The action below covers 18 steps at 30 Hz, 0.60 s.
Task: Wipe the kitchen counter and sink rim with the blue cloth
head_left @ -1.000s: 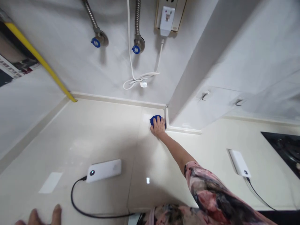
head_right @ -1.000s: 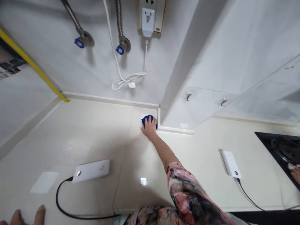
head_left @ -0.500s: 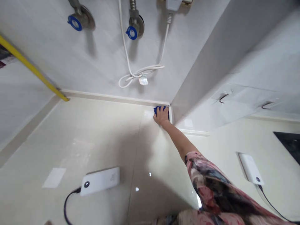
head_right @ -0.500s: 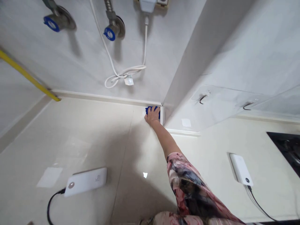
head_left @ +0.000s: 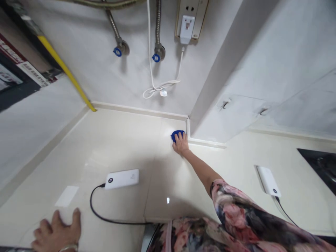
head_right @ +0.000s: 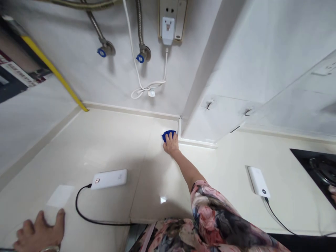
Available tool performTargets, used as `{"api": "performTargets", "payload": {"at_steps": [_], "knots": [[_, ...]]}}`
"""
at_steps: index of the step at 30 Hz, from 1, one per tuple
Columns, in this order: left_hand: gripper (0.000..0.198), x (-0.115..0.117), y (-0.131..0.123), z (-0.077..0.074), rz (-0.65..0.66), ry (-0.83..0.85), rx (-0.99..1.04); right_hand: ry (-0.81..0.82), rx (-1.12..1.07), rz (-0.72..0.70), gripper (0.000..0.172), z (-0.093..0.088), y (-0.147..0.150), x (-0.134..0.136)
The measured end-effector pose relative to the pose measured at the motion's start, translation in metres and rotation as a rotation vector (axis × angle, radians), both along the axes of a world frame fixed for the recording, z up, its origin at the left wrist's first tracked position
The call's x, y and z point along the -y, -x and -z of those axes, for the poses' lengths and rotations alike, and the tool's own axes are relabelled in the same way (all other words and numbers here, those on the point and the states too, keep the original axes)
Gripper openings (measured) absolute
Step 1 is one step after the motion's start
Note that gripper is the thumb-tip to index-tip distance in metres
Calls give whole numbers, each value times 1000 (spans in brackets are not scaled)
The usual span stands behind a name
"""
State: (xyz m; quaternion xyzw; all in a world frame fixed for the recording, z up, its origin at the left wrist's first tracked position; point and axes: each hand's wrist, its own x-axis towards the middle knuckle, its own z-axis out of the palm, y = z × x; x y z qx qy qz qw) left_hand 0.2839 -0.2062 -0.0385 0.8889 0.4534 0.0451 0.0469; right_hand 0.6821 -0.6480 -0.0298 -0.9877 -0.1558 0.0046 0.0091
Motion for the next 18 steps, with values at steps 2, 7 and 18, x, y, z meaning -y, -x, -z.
{"api": "performTargets", "payload": {"at_steps": [2,7,18], "knots": [[98,0,0,-2,-7,-20,29,-47,11,-14,71,3,32,3],[99,0,-2,-1,-4,-21,93,-162,43,-133,68,21,121,12],[95,-4,-5,14,-64,-14,-63,-344,134,-646,59,54,201,212]]}}
